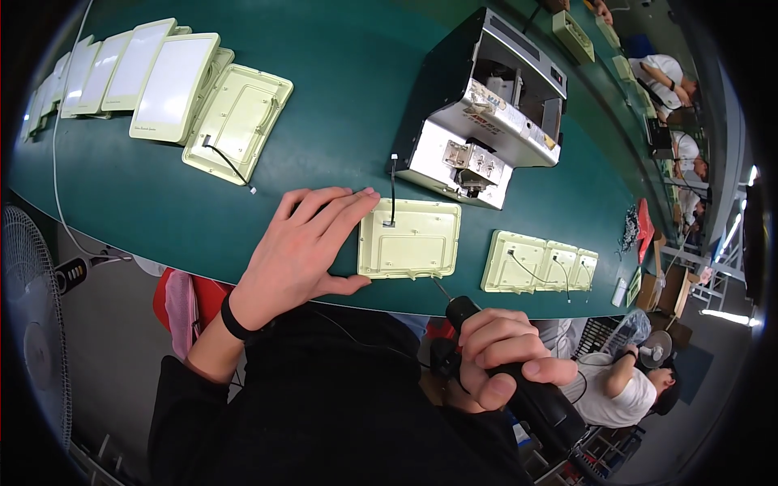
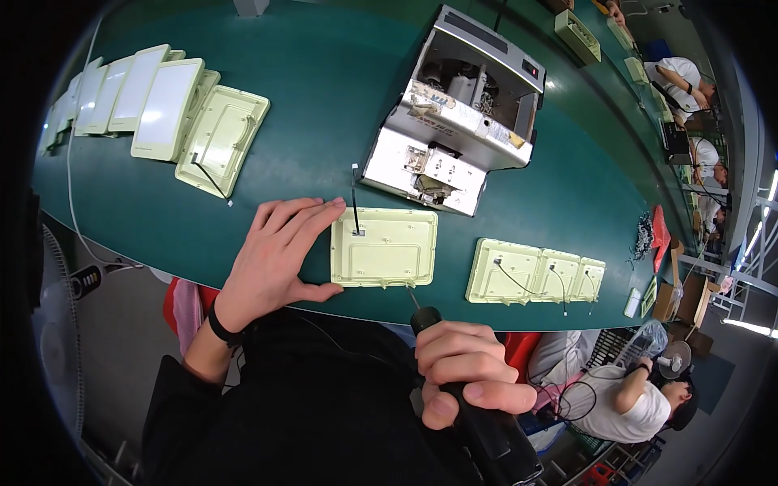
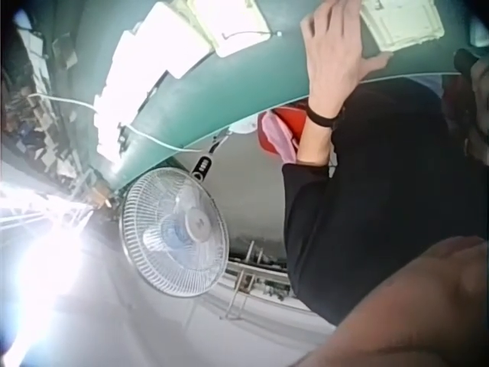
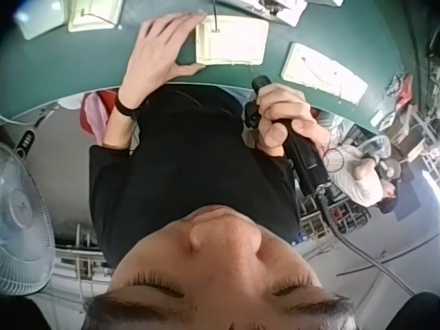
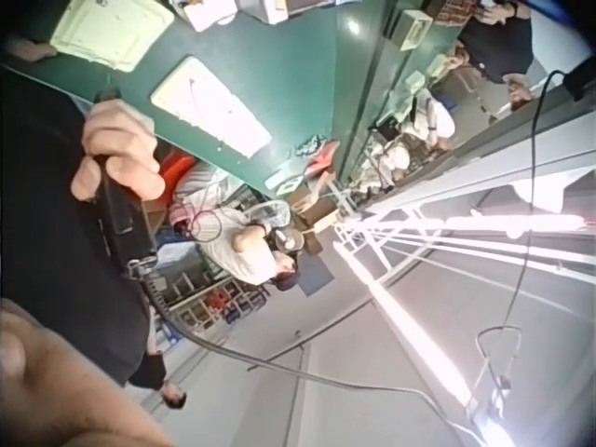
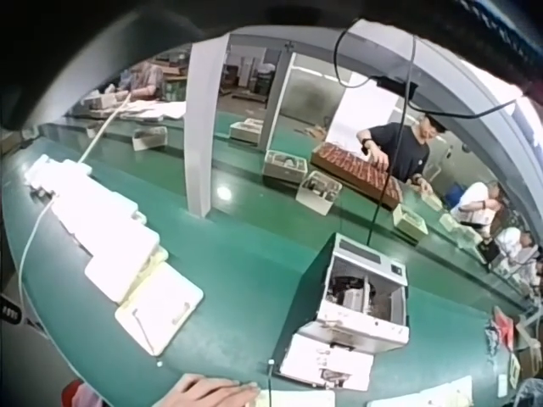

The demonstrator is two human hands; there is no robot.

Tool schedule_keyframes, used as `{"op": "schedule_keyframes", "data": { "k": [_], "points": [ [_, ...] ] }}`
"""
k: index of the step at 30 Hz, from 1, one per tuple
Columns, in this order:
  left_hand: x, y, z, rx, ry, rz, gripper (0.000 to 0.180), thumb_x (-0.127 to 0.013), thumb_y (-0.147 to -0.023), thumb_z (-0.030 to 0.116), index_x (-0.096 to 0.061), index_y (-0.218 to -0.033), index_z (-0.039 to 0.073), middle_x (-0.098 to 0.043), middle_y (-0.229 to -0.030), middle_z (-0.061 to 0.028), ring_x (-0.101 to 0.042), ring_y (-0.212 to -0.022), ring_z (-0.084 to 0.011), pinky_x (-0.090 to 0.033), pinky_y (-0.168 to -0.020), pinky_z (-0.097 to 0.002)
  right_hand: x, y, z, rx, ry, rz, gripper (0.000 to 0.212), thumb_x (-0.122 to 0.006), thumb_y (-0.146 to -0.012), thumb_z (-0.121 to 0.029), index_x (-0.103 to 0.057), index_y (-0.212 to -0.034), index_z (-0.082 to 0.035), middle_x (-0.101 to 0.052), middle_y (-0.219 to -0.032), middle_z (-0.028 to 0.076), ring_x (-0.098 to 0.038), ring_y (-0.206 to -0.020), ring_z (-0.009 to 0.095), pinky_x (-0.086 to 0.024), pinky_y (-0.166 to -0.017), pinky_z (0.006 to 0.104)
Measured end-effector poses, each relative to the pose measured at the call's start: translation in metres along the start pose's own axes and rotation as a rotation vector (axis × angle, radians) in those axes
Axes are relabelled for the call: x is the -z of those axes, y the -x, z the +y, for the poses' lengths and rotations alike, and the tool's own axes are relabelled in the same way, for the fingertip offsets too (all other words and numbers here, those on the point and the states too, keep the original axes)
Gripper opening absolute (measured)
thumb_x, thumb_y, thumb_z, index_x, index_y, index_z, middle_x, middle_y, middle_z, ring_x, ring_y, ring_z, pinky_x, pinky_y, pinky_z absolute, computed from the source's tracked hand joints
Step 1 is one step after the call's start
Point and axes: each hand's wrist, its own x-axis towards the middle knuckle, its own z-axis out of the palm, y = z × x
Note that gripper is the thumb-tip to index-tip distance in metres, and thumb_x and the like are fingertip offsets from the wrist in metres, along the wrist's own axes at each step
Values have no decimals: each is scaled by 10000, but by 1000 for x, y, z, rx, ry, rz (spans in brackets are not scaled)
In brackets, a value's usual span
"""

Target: The person picks up a plastic housing and a white panel, fits them together, and places the assembly on the table. They then use an electric screwdriver to drive screws into the back of the housing before setting the completed unit aside.

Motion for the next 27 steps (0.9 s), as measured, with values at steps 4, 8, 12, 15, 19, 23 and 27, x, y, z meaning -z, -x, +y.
{"op": "schedule_keyframes", "data": {
  "k": [4, 8, 12, 15, 19, 23, 27],
  "points": [
    [0, -1, 0, 0, 5, 4, 1002, -950, -655, 321, -530, -1527, 59, -612, -1510, -58, -557, -1365, -279, -415, -1146, -440, 0, 1, 0, -10, 16, 2, 340, -698, -1044, -209, -379, -1126, -126, -532, -692, 59, -516, -450, 175, -501, -421, 334],
    [2, 0, 0, -21, -25, -18, 1003, -954, -687, 336, -499, -1529, 35, -583, -1535, -80, -561, -1360, -280, -433, -1126, -437, -2, 2, 0, -19, 45, 1, 348, -705, -1042, -216, -378, -1125, -127, -527, -682, 58, -510, -443, 172, -495, -416, 332],
    [1, 0, 2, -11, 2, 1, 961, -954, -692, 321, -528, -1518, 76, -595, -1506, -73, -558, -1356, -290, -438, -1121, -456, -3, 0, -4, -30, 37, 20, 345, -703, -1041, -210, -378, -1122, -127, -517, -676, 51, -505, -439, 171, -490, -407, 324],
    [4, 1, 4, -103, 101, 177, 743, -946, -690, 303, -675, -1362, 140, -662, -1375, -25, -587, -1287, -292, -477, -1050, -462, -2, -5, -13, -18, -30, 64, 329, -693, -1043, -195, -387, -1142, -126, -514, -670, 43, -495, -435, 161, -484, -397, 308],
    [-10, 15, 26, -214, 151, 132, 467, -928, -742, 270, -761, -1167, 172, -680, -1239, 14, -623, -1174, -255, -497, -947, -429, -10, -9, -23, 14, -162, 145, 318, -684, -1044, -182, -400, -1173, -120, -519, -670, 39, -484, -430, 147, -482, -388, 296],
    [-29, 10, 38, -251, 185, 201, 309, -906, -777, 227, -776, -1050, 165, -685, -1152, 40, -638, -1093, -210, -485, -897, -392, -15, -12, -29, 20, -185, 151, 318, -683, -1044, -181, -410, -1195, -114, -529, -671, 39, -480, -428, 139, -483, -383, 289],
    [-33, 13, 35, -284, 184, 220, 296, -897, -783, 207, -771, -1048, 167, -690, -1133, 43, -640, -1101, -209, -487, -901, -390, -12, -7, -28, 44, -246, 114, 366, -680, -1062, -196, -355, -1179, -74, -592, -759, 94, -576, -471, 186, -561, -419, 346]
  ]
}}
